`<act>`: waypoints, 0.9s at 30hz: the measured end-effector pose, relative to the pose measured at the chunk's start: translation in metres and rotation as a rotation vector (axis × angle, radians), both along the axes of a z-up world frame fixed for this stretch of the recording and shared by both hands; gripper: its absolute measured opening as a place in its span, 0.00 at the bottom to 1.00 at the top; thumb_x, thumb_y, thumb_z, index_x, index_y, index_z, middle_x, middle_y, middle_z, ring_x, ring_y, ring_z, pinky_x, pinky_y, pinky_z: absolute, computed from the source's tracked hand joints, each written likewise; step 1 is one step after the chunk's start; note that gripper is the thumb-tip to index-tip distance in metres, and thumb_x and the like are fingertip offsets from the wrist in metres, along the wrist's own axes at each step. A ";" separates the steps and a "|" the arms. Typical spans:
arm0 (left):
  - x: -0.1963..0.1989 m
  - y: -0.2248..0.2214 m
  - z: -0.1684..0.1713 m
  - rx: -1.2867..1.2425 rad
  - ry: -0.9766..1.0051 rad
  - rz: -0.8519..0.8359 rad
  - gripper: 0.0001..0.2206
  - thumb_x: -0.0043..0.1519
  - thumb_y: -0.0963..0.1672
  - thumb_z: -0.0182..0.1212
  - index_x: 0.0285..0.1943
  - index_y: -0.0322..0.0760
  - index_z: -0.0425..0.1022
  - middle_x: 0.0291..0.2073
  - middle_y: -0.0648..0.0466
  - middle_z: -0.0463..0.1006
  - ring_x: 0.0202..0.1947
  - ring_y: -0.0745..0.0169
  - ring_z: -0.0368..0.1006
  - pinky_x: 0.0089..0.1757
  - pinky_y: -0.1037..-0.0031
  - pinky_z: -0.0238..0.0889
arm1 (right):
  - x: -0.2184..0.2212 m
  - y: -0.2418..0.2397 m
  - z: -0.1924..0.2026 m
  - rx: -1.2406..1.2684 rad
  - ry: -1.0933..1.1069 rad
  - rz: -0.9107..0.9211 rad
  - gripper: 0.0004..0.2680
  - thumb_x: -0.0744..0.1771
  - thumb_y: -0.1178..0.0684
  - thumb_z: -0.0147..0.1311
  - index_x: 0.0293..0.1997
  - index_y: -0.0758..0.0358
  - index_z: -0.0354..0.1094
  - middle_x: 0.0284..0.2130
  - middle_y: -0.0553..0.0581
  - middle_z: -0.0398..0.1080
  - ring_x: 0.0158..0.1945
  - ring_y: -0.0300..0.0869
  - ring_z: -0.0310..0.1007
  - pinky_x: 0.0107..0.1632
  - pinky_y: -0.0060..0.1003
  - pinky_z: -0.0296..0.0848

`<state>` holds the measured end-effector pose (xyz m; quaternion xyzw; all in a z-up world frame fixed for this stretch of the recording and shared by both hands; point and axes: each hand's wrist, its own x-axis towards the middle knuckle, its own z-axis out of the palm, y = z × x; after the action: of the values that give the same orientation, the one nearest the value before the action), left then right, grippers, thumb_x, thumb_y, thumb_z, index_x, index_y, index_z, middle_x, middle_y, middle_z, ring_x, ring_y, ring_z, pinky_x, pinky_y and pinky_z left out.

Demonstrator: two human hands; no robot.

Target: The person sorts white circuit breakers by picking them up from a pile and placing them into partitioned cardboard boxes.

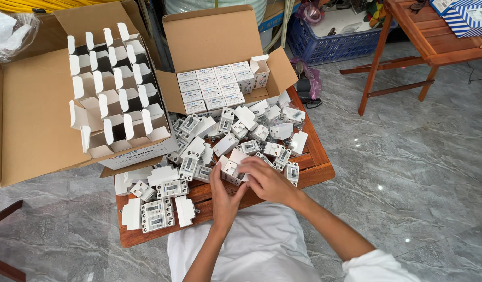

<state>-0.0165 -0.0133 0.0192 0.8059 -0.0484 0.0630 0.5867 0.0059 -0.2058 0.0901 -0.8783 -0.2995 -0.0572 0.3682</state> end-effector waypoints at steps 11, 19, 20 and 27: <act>0.006 -0.011 0.013 -0.116 -0.072 0.040 0.24 0.70 0.43 0.73 0.70 0.32 0.66 0.72 0.41 0.70 0.77 0.34 0.67 0.72 0.44 0.59 | -0.020 0.012 -0.054 0.471 0.083 -0.377 0.18 0.71 0.59 0.66 0.70 0.69 0.72 0.55 0.62 0.76 0.59 0.51 0.80 0.62 0.46 0.80; 0.009 -0.003 -0.014 -0.113 -0.075 0.020 0.26 0.69 0.41 0.72 0.74 0.34 0.65 0.72 0.43 0.69 0.77 0.37 0.67 0.72 0.47 0.60 | -0.003 0.042 -0.040 0.472 -0.075 -0.350 0.08 0.72 0.57 0.65 0.58 0.65 0.82 0.49 0.60 0.81 0.54 0.54 0.84 0.58 0.49 0.81; 0.009 -0.002 -0.020 -0.107 -0.066 0.000 0.31 0.68 0.42 0.75 0.77 0.33 0.62 0.73 0.42 0.68 0.78 0.36 0.65 0.73 0.45 0.58 | -0.003 0.043 -0.045 0.434 -0.098 -0.342 0.09 0.71 0.58 0.65 0.58 0.64 0.82 0.49 0.60 0.82 0.54 0.55 0.85 0.57 0.50 0.81; 0.012 -0.003 -0.056 -0.095 -0.022 -0.005 0.38 0.66 0.43 0.77 0.84 0.31 0.59 0.75 0.37 0.68 0.79 0.31 0.63 0.74 0.41 0.55 | -0.006 0.051 -0.038 0.245 -0.285 -0.315 0.08 0.70 0.60 0.67 0.55 0.60 0.84 0.50 0.59 0.80 0.55 0.57 0.84 0.56 0.50 0.83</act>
<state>-0.0049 -0.0160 -0.0367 0.7763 -0.0537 0.0724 0.6239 0.0001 -0.1548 0.0524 -0.8460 -0.1988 -0.2732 0.4124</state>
